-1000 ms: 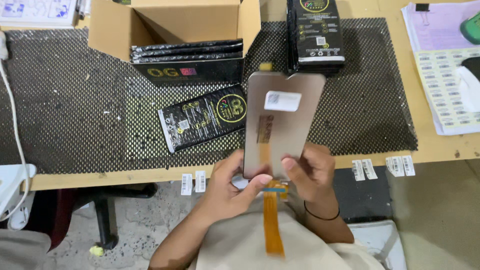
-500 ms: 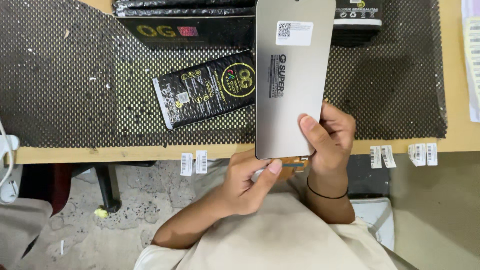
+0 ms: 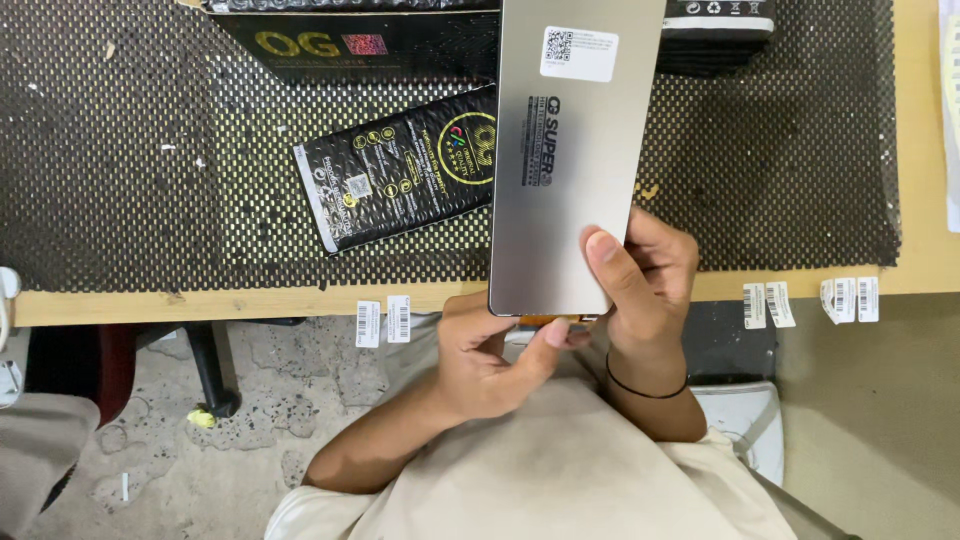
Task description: The person repeatedly removes a smartphone display assembly from a black anti-static bag, inspects the ribbon cable and back, and places it back into the bag. The person handles multiple identical units one at a time on a workbench with stacked boxes and packaging materials.
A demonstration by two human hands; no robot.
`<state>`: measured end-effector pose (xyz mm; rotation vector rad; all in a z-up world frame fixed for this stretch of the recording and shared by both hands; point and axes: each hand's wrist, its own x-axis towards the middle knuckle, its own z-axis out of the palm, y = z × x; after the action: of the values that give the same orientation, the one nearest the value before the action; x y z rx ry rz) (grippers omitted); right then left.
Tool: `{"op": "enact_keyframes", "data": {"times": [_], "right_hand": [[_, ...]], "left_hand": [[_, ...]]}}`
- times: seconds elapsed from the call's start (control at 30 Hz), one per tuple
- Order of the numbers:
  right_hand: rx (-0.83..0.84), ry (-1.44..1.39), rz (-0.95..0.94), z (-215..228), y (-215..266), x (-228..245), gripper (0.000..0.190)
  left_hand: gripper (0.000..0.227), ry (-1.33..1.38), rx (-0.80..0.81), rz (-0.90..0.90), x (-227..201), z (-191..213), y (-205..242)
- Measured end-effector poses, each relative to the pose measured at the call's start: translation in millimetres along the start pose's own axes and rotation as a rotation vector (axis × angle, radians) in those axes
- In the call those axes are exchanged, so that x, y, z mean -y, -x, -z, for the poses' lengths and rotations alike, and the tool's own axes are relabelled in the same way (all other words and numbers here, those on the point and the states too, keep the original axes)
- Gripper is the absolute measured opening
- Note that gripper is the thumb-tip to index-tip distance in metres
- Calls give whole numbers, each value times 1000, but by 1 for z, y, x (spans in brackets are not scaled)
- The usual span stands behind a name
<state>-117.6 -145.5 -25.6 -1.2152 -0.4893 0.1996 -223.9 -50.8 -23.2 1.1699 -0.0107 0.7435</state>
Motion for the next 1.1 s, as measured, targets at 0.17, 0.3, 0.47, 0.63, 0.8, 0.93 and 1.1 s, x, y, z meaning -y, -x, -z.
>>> {"op": "enact_keyframes", "data": {"times": [0.17, 0.3, 0.47, 0.63, 0.8, 0.93, 1.1], "right_hand": [[-13, -31, -6, -4, 2, -3, 20], [56, 15, 25, -4, 0, 0, 27], [72, 102, 67, -7, -2, 10, 27], [14, 143, 106, 9, -8, 2, 24], [-192, 127, 164, 10, -23, -4, 27], [-226, 86, 152, 15, -31, -3, 28], [-260, 169, 23, 0, -33, 8, 47]], "left_hand": [[13, 64, 18, 31, 15, 13, 8], [19, 39, 36, 27, 28, 20, 14], [23, -92, 21, 24, 22, 13, 10], [15, -103, 34, 147, 14, 7, 15], [22, -41, 99, 296, -1, 14, 26], [32, 39, 109, 395, -6, 29, 47], [29, 46, 266, 400, -20, 35, 51]]}}
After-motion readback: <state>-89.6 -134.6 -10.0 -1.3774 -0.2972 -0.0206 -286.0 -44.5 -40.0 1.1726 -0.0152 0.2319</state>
